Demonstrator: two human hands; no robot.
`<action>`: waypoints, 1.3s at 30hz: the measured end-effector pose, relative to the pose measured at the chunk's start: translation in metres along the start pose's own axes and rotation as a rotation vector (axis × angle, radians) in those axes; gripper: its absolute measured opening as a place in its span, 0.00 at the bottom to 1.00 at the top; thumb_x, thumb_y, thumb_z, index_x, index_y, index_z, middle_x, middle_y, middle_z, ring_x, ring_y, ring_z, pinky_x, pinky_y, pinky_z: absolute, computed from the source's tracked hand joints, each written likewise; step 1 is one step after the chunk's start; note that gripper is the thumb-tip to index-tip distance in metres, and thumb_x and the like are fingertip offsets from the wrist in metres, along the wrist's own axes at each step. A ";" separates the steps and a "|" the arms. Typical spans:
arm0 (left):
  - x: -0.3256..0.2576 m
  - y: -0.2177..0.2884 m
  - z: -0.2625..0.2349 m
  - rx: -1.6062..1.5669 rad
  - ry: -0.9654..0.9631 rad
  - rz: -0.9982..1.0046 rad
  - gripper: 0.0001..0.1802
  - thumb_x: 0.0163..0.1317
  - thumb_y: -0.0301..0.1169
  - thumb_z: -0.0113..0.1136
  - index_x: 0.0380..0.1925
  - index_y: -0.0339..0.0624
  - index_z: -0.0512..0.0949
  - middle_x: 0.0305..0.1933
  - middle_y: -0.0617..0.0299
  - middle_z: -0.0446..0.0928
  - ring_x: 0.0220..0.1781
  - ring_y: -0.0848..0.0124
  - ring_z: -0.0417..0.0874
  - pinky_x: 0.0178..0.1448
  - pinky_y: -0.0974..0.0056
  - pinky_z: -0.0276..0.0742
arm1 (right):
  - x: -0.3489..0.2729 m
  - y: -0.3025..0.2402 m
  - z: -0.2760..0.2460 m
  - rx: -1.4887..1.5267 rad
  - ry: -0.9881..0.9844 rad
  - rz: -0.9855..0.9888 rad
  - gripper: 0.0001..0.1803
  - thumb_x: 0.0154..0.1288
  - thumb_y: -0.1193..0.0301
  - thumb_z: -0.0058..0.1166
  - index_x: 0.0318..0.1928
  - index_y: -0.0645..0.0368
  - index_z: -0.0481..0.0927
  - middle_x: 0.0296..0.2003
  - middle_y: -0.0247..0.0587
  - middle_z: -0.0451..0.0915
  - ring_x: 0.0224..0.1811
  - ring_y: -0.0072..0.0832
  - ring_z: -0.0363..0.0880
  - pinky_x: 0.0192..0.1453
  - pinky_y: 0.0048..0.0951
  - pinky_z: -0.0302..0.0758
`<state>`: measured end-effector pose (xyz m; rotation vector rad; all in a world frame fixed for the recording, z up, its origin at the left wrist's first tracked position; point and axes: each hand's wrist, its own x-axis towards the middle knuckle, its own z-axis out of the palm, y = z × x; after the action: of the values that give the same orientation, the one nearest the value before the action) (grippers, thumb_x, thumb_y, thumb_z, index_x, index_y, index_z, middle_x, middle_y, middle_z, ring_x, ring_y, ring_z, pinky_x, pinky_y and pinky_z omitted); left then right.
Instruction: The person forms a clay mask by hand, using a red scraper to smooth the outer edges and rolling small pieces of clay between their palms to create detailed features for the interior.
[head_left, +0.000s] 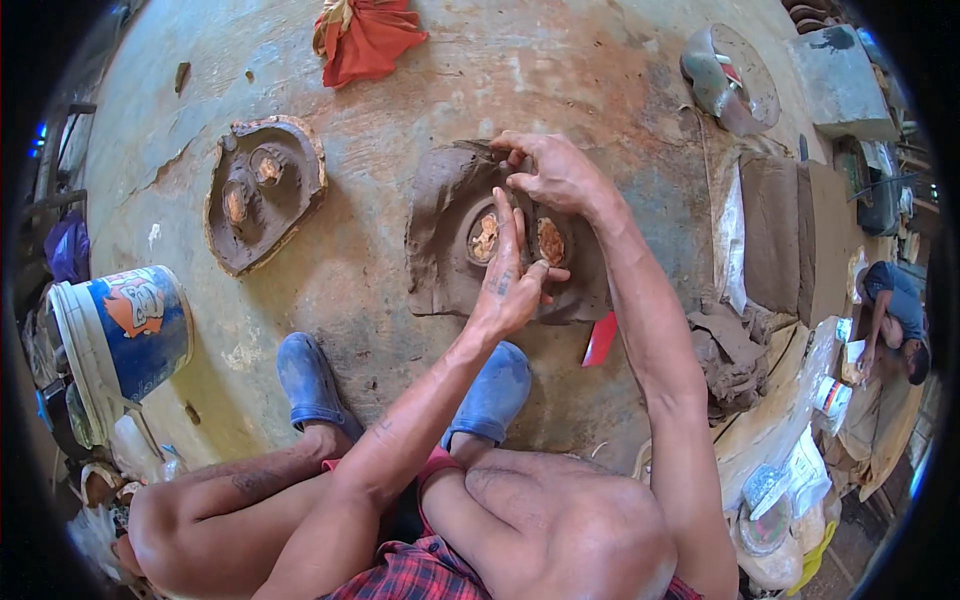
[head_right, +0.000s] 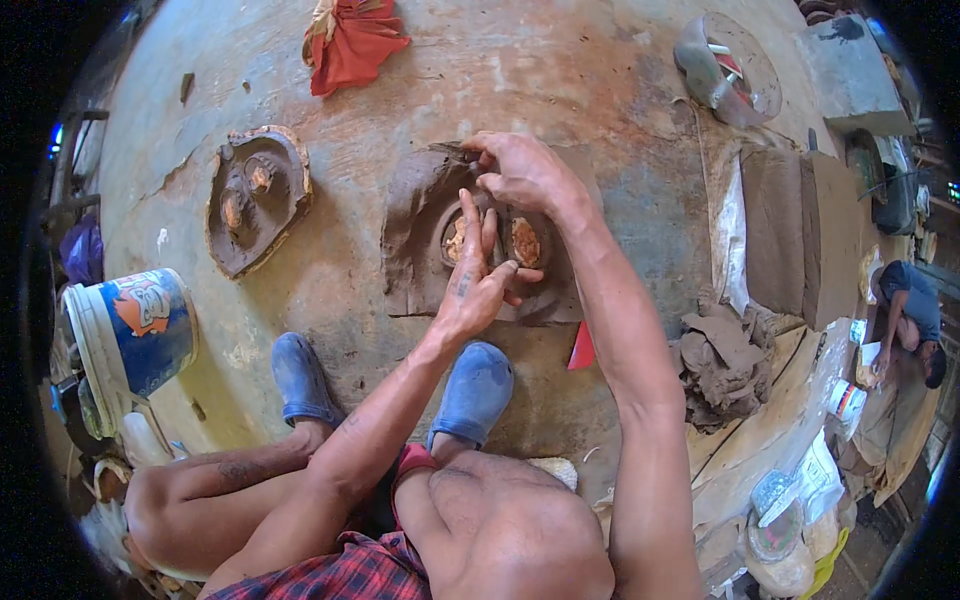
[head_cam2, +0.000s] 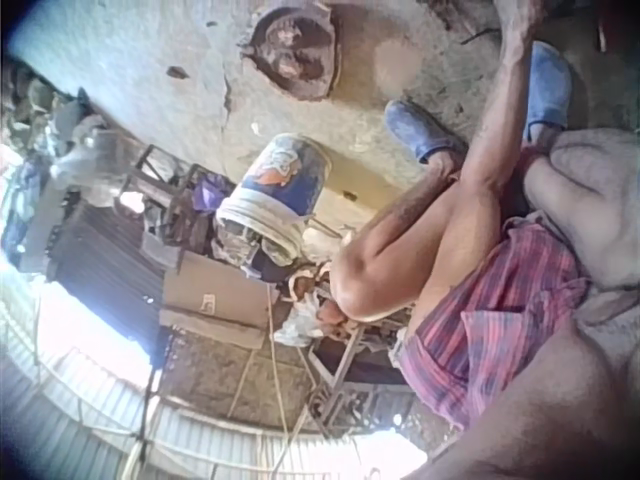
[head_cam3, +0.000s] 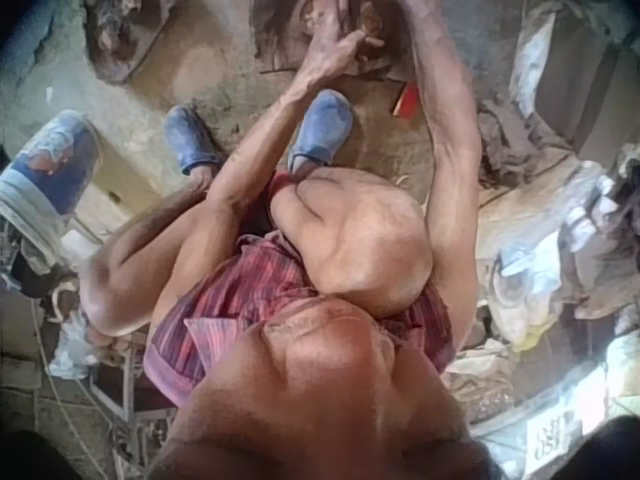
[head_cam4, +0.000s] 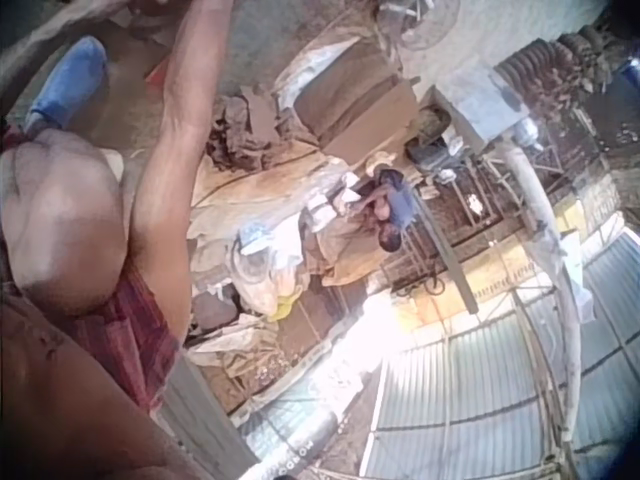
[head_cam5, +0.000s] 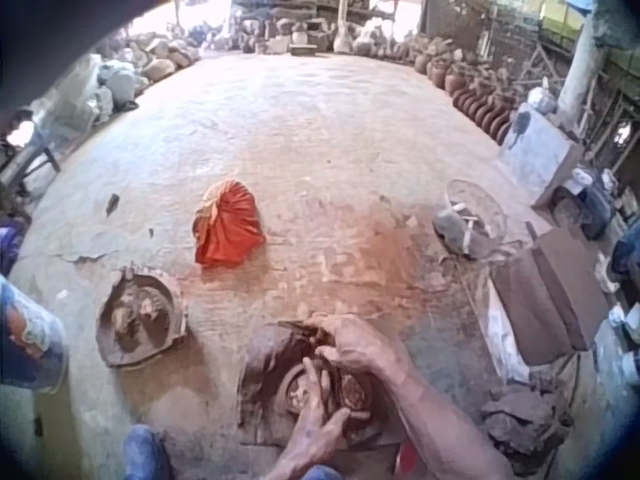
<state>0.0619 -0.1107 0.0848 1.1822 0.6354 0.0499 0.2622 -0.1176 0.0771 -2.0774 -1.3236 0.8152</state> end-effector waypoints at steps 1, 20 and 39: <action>0.001 -0.002 0.002 0.002 -0.003 -0.015 0.59 0.68 0.15 0.44 0.81 0.64 0.15 0.88 0.32 0.34 0.53 0.56 0.92 0.38 0.63 0.88 | 0.001 0.002 0.001 -0.017 0.006 -0.015 0.27 0.61 0.71 0.67 0.62 0.60 0.83 0.44 0.50 0.89 0.48 0.42 0.89 0.57 0.40 0.83; 0.039 0.004 -0.017 0.585 0.018 0.068 0.58 0.60 0.18 0.51 0.85 0.49 0.29 0.82 0.40 0.63 0.63 0.47 0.87 0.71 0.52 0.78 | -0.040 0.020 -0.021 -0.077 0.191 0.077 0.17 0.59 0.69 0.72 0.46 0.63 0.87 0.37 0.52 0.88 0.39 0.40 0.88 0.46 0.40 0.83; 0.082 0.037 -0.034 1.174 -0.278 0.298 0.59 0.48 0.17 0.58 0.85 0.51 0.50 0.62 0.48 0.84 0.50 0.41 0.88 0.55 0.43 0.85 | -0.093 0.000 -0.011 -0.368 0.051 0.253 0.14 0.75 0.62 0.57 0.51 0.53 0.90 0.40 0.55 0.86 0.47 0.54 0.85 0.53 0.51 0.81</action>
<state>0.1234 -0.0375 0.0732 2.3597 0.1889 -0.2694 0.2387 -0.2043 0.1031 -2.5761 -1.2746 0.6509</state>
